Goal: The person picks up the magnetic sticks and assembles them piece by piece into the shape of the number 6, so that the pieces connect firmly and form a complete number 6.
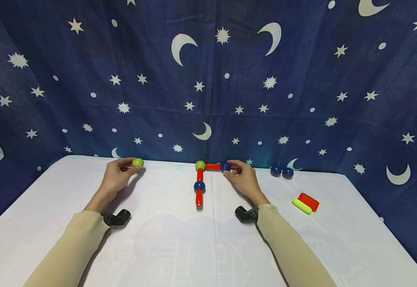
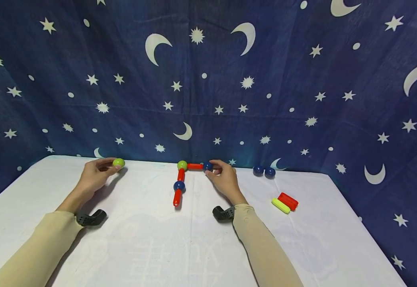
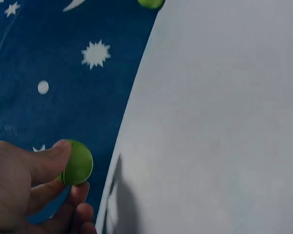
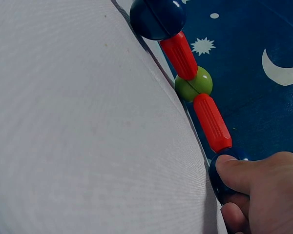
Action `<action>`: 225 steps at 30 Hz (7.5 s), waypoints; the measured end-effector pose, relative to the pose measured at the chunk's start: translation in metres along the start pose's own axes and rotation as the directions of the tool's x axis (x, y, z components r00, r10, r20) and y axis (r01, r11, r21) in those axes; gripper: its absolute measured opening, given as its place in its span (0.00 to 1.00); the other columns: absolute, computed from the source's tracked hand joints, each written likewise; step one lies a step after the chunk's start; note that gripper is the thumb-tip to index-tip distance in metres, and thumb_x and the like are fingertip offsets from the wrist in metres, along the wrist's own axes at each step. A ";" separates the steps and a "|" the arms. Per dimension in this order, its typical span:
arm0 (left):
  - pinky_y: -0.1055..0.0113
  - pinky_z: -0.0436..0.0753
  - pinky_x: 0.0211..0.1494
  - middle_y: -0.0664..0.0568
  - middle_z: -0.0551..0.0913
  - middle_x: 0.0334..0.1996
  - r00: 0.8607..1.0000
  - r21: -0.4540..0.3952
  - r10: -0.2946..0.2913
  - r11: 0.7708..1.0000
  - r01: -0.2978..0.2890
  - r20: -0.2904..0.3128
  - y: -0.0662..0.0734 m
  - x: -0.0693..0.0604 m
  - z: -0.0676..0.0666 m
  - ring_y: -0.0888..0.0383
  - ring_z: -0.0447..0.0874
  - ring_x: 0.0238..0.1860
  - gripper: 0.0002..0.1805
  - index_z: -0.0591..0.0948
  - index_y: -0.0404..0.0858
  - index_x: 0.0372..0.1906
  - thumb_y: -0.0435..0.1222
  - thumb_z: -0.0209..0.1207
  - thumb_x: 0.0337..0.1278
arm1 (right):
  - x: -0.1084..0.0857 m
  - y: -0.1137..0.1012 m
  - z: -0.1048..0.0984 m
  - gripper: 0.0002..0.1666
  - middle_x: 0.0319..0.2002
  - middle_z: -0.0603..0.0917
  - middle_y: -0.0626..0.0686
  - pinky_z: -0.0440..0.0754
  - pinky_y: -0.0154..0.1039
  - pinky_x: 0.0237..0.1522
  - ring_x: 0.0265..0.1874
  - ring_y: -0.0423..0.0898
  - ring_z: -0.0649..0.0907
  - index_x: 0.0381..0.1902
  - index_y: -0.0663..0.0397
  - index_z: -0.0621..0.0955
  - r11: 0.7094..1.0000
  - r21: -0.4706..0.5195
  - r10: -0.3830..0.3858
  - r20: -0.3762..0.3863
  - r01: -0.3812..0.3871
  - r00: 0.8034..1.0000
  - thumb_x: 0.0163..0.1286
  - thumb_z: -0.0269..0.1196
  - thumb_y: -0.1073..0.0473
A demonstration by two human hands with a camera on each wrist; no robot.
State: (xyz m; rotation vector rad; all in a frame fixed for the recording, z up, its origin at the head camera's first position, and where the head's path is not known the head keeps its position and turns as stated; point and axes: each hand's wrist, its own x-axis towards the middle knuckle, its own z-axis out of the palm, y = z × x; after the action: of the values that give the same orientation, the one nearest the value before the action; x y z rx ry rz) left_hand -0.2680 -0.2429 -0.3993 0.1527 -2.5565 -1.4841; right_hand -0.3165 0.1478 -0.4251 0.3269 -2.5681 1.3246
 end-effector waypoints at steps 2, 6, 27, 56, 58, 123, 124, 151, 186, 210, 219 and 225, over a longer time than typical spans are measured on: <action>0.76 0.73 0.44 0.32 0.77 0.59 0.999 -0.014 0.020 1.000 -0.019 0.042 0.004 -0.001 0.002 0.43 0.75 0.58 0.27 0.71 0.27 0.69 0.36 0.59 0.72 | 0.000 0.000 0.000 0.24 0.46 0.87 0.58 0.77 0.40 0.42 0.38 0.49 0.81 0.59 0.57 0.83 1.000 -0.002 0.000 0.002 0.000 1.000 0.65 0.72 0.62; 0.71 0.77 0.48 0.33 0.79 0.58 0.989 -0.057 0.075 0.996 -0.068 0.131 0.015 -0.004 0.006 0.44 0.78 0.58 0.26 0.73 0.27 0.68 0.36 0.61 0.72 | -0.001 -0.001 0.000 0.24 0.46 0.87 0.58 0.78 0.40 0.42 0.37 0.49 0.81 0.59 0.58 0.83 1.000 -0.005 -0.005 0.003 0.005 1.000 0.65 0.72 0.62; 0.63 0.80 0.54 0.45 0.86 0.48 0.615 -0.322 0.404 0.914 -0.246 0.677 0.058 -0.034 0.051 0.47 0.83 0.46 0.21 0.81 0.30 0.60 0.26 0.65 0.62 | 0.002 0.001 0.000 0.24 0.45 0.87 0.59 0.77 0.40 0.41 0.37 0.49 0.81 0.59 0.58 0.83 1.000 -0.010 -0.021 -0.006 0.021 1.000 0.64 0.73 0.62; 0.64 0.84 0.51 0.44 0.88 0.47 0.499 -0.379 0.388 0.917 -0.125 0.775 0.057 -0.051 0.080 0.54 0.87 0.44 0.22 0.83 0.28 0.57 0.26 0.69 0.57 | 0.002 0.003 0.000 0.24 0.45 0.88 0.58 0.77 0.40 0.41 0.37 0.48 0.82 0.58 0.58 0.83 0.999 -0.018 -0.042 -0.001 0.042 0.999 0.64 0.73 0.61; 0.64 0.84 0.51 0.44 0.88 0.47 0.501 -0.377 0.389 0.917 -0.129 0.773 0.057 -0.051 0.081 0.54 0.87 0.44 0.22 0.83 0.29 0.57 0.26 0.69 0.57 | 0.002 0.003 0.000 0.24 0.45 0.88 0.58 0.77 0.39 0.41 0.36 0.48 0.82 0.58 0.57 0.83 0.999 -0.018 -0.040 -0.002 0.040 0.999 0.64 0.73 0.61; 0.72 0.73 0.32 0.53 0.85 0.33 0.570 -0.230 0.425 0.895 -0.382 0.704 0.068 -0.067 0.095 0.60 0.75 0.28 0.20 0.87 0.35 0.51 0.33 0.76 0.51 | 0.001 0.001 0.001 0.25 0.46 0.87 0.58 0.78 0.41 0.43 0.38 0.49 0.82 0.59 0.57 0.83 1.000 -0.027 -0.012 0.002 0.012 1.000 0.65 0.73 0.61; 0.72 0.74 0.33 0.54 0.85 0.33 0.575 -0.226 0.423 0.895 -0.384 0.700 0.068 -0.067 0.095 0.60 0.76 0.29 0.20 0.88 0.35 0.51 0.33 0.76 0.51 | 0.001 0.001 0.001 0.25 0.45 0.87 0.58 0.78 0.41 0.43 0.38 0.49 0.82 0.59 0.57 0.83 1.000 -0.027 -0.014 0.001 0.014 1.000 0.65 0.73 0.61; 0.69 0.77 0.39 0.57 0.85 0.38 0.508 -0.202 0.417 0.883 -0.425 0.754 0.070 -0.062 0.086 0.60 0.79 0.35 0.17 0.86 0.36 0.51 0.29 0.71 0.55 | 0.001 0.000 0.001 0.24 0.46 0.87 0.58 0.78 0.43 0.44 0.38 0.50 0.82 0.59 0.57 0.83 1.000 -0.027 -0.012 -0.003 0.012 1.000 0.65 0.72 0.62; 0.64 0.78 0.38 0.49 0.83 0.42 0.852 -0.077 0.322 0.945 -0.319 0.413 0.059 -0.030 0.116 0.54 0.79 0.40 0.17 0.87 0.35 0.53 0.37 0.68 0.62 | 0.000 -0.003 0.002 0.23 0.44 0.87 0.57 0.78 0.41 0.42 0.37 0.49 0.81 0.57 0.57 0.84 1.000 -0.017 -0.021 -0.003 0.021 1.000 0.64 0.73 0.62; 0.63 0.77 0.39 0.51 0.80 0.37 0.851 -0.094 0.350 0.935 -0.342 0.391 0.053 -0.030 0.120 0.53 0.76 0.39 0.16 0.86 0.38 0.53 0.38 0.69 0.62 | -0.001 0.000 0.000 0.24 0.43 0.87 0.57 0.78 0.41 0.42 0.38 0.49 0.81 0.57 0.58 0.84 1.000 -0.006 -0.015 0.002 0.015 1.000 0.63 0.74 0.60; 0.65 0.75 0.38 0.52 0.79 0.35 0.847 -0.108 0.370 0.928 -0.357 0.382 0.053 -0.031 0.121 0.54 0.75 0.38 0.16 0.87 0.37 0.53 0.37 0.69 0.62 | -0.001 0.000 0.000 0.25 0.44 0.87 0.57 0.77 0.41 0.42 0.37 0.49 0.82 0.58 0.58 0.83 1.000 -0.009 -0.020 -0.004 0.020 1.000 0.62 0.74 0.61; 0.64 0.76 0.40 0.52 0.79 0.35 0.856 -0.108 0.363 0.931 -0.348 0.368 0.053 -0.031 0.121 0.53 0.76 0.38 0.15 0.87 0.38 0.51 0.38 0.69 0.61 | 0.000 0.000 -0.003 0.28 0.46 0.87 0.58 0.78 0.40 0.44 0.39 0.49 0.83 0.60 0.58 0.82 1.000 0.016 0.000 0.018 0.000 1.000 0.62 0.74 0.58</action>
State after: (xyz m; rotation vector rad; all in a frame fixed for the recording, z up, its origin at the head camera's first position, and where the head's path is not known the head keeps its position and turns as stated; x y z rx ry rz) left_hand -0.2624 -0.1085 -0.4156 -0.6486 -2.6368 -1.5274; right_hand -0.3159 0.1503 -0.4231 0.3432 -2.5738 1.3489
